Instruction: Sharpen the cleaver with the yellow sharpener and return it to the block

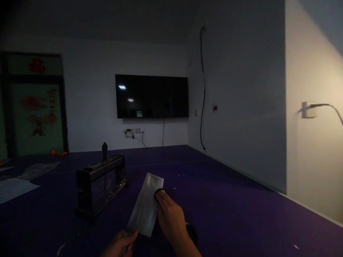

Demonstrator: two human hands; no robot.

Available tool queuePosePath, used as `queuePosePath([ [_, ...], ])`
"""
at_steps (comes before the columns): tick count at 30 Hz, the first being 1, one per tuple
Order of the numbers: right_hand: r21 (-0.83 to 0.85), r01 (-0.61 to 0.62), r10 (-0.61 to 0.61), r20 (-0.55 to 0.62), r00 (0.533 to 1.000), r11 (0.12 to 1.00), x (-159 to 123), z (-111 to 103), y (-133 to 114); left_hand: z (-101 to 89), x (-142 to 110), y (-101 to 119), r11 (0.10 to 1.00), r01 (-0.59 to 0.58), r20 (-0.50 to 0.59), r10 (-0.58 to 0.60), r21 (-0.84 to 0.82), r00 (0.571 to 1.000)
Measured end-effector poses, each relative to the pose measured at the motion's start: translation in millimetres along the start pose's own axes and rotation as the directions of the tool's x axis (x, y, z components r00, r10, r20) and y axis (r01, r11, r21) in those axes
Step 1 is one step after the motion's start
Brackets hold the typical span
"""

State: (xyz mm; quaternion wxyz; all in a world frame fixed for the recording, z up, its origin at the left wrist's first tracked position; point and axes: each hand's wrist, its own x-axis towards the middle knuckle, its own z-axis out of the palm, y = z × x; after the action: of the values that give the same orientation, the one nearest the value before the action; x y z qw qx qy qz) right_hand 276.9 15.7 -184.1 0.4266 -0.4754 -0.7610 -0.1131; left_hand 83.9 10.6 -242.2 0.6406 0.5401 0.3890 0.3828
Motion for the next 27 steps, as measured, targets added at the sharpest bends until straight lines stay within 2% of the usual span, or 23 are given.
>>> queuePosePath([
  [7,0.004,-0.001,0.001,-0.030,1.000,1.000,0.8,0.1,8.3,2.2,1.7,0.7,1.000,-0.009,0.001,0.009,0.024,1.000],
  [13,0.087,0.036,-0.036,-0.003,0.999,0.996,-4.4,3.0,-3.1,0.1,0.1,-0.1,1.000,-0.005,-0.033,0.005,-0.001,0.999],
  [19,0.182,0.059,-0.068,0.046,0.997,0.982,-5.5,-0.3,-12.4,0.3,-0.5,0.2,0.999,-0.040,-0.006,0.040,0.000,0.999],
  [27,0.131,0.043,-0.051,0.057,0.997,0.990,-3.8,-1.5,-8.6,1.7,-4.9,1.0,0.999,-0.008,-0.023,0.007,-0.052,1.000],
])
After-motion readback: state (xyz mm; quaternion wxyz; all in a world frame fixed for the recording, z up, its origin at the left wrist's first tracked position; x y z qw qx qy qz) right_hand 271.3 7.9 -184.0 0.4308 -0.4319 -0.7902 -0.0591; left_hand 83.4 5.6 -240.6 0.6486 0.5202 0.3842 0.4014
